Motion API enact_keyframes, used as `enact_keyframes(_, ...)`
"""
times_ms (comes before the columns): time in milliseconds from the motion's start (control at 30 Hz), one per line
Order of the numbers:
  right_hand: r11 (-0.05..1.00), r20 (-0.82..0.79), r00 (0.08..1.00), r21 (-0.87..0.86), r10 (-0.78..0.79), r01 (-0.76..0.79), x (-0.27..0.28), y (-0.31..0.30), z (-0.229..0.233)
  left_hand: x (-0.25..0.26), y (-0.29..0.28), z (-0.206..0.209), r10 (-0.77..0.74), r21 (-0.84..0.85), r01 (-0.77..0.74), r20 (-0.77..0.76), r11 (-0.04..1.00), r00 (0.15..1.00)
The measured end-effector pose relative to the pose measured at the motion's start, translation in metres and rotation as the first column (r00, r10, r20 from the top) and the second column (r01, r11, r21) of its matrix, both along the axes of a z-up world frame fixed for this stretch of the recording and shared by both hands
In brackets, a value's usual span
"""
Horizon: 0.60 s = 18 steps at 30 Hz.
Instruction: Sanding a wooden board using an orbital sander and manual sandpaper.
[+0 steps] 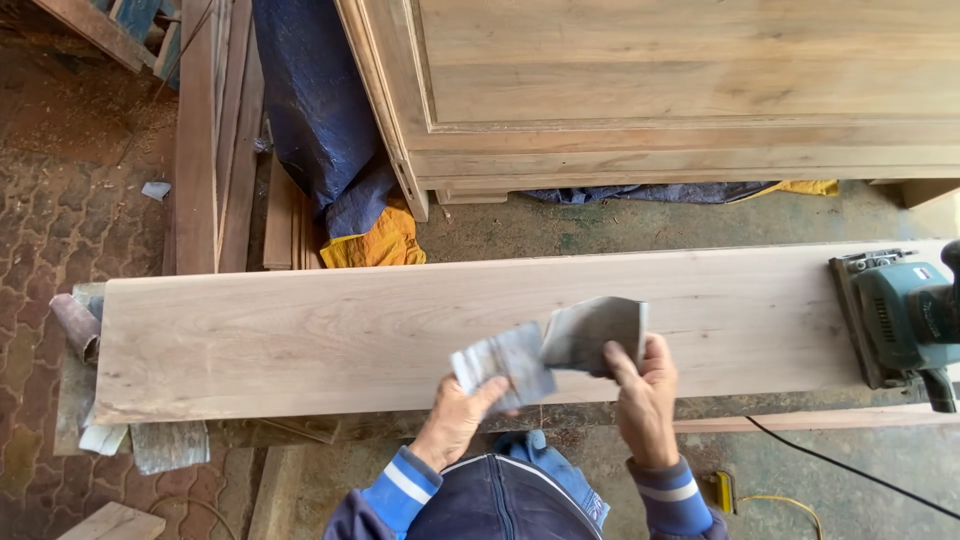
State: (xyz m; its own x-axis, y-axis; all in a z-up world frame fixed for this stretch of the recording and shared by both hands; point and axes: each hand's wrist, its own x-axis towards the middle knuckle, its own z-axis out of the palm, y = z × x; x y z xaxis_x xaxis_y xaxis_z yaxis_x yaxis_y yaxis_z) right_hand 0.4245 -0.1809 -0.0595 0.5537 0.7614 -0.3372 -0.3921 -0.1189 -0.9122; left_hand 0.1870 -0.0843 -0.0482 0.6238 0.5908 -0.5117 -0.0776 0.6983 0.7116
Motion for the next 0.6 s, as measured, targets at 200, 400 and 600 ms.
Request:
enact_keyframes(200,0.935,0.940,0.340,-0.101,-0.022,0.340,-0.018,-0.015,-0.033,-0.096,0.058,0.022,0.570,0.928,0.355,-0.352,0.110,0.743)
enact_keyframes(400,0.970,0.974,0.071,-0.220,0.213,0.104,-0.068,-0.012,-0.055,-0.177,0.076,-0.028,0.424,0.684,0.712,-0.604,-0.159,0.675)
enact_keyframes(600,0.871,0.913,0.068,-0.405,0.402,0.279,-0.096,0.012,-0.024,-0.177,0.085,-0.025,0.243,0.660,0.733,-0.693,-0.164,0.679)
